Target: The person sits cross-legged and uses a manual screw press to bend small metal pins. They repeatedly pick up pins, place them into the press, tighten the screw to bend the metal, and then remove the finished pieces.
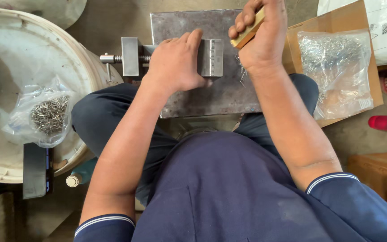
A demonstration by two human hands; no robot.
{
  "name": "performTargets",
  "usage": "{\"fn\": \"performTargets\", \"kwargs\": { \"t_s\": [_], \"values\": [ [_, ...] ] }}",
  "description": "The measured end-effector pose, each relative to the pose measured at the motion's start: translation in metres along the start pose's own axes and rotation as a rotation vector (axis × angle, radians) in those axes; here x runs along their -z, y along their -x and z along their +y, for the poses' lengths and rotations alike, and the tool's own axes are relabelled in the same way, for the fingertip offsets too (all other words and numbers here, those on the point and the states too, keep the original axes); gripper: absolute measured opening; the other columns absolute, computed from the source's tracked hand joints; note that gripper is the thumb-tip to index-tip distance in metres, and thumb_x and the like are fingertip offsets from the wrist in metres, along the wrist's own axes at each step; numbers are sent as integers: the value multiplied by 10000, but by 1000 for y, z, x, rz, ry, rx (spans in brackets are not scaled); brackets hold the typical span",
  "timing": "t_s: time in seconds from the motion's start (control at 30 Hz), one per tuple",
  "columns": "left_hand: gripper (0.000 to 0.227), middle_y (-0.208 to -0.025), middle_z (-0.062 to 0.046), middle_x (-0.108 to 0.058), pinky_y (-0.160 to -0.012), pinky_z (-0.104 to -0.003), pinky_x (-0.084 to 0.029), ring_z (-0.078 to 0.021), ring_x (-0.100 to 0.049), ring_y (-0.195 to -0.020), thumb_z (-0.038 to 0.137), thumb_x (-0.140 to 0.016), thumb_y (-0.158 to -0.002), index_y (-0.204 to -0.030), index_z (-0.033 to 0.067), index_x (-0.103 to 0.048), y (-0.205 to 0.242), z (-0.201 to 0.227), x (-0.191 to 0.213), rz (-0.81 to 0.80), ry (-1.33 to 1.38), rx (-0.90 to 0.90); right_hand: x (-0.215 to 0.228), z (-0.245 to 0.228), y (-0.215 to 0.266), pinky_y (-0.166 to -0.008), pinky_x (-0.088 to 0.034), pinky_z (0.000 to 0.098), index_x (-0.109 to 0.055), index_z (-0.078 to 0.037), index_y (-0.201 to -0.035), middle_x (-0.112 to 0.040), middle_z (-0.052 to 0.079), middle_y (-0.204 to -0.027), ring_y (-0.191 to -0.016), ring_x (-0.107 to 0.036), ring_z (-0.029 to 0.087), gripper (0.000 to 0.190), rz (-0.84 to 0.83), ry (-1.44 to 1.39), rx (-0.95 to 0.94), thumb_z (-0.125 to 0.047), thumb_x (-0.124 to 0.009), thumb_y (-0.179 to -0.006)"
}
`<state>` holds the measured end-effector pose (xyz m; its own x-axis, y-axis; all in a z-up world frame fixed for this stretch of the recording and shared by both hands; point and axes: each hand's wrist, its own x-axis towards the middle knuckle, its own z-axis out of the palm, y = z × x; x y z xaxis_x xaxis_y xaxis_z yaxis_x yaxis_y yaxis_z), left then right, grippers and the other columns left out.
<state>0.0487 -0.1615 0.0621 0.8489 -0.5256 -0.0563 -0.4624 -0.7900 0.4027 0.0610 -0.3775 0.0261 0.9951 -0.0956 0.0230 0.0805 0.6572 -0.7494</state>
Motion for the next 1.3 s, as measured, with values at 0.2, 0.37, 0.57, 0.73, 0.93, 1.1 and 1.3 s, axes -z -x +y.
{"fn": "performTargets", "kwargs": {
  "t_s": [0.2, 0.37, 0.57, 0.73, 0.93, 1.1, 1.3],
  "values": [
    [767, -1059, -137, -641, -796, -479, -505, -401, -656, -938, 286, -892, -541, -1159, 50, -504, -4, 1, 10, -61, 5, -11, -10, 6, -1, -557, -430, 360, -474, -52, -827, -475, 93, -678, -573, -484, 203, 433, -143, 23, 82, -311, -641, -1131],
    [681, -1025, -128, -642, -786, -480, -504, -396, -657, -909, 221, -848, -556, -1112, 52, -492, -7, -1, 5, -46, -16, -36, -18, 4, -11, -533, -438, 364, -448, -5, -805, -453, 123, -647, -524, -472, 222, 524, -357, 149, 190, -340, -611, -1175],
    [655, -990, -124, -631, -797, -464, -496, -376, -653, -901, 194, -825, -548, -1091, 59, -484, -8, -5, 2, -24, -3, -58, -22, 7, -17, -533, -464, 348, -459, 10, -814, -493, 129, -654, -532, -504, 216, 522, -483, 251, 216, -338, -609, -1173],
    [675, -996, -113, -633, -790, -450, -491, -367, -655, -881, 191, -817, -545, -1122, 66, -488, -5, -4, 5, -20, 12, -34, -27, 23, -20, -507, -422, 299, -487, 18, -757, -503, 97, -618, -500, -492, 177, 539, -418, 289, 90, -301, -623, -1170],
    [677, -994, -115, -630, -783, -459, -489, -364, -661, -888, 212, -822, -535, -1105, 57, -490, -5, -5, 0, -27, -25, -46, -23, 7, -6, -549, -448, 335, -461, 11, -791, -496, 108, -645, -528, -495, 193, 538, -443, 276, 128, -279, -588, -1226],
    [644, -1006, -99, -634, -787, -459, -492, -361, -664, -886, 186, -808, -575, -1131, 88, -498, -5, -8, 4, -4, 28, -59, -38, 14, 1, -502, -420, 286, -477, 3, -790, -500, 94, -622, -493, -470, 154, 515, -474, 386, 179, -301, -544, -1200],
    [641, -1000, -118, -629, -767, -482, -493, -379, -659, -899, 205, -807, -569, -1108, 56, -493, -7, -7, -1, -27, -22, -50, -33, -1, 2, -514, -433, 314, -473, 6, -785, -460, 96, -608, -499, -473, 172, 534, -526, 300, 252, -331, -536, -1195]
  ]
}}
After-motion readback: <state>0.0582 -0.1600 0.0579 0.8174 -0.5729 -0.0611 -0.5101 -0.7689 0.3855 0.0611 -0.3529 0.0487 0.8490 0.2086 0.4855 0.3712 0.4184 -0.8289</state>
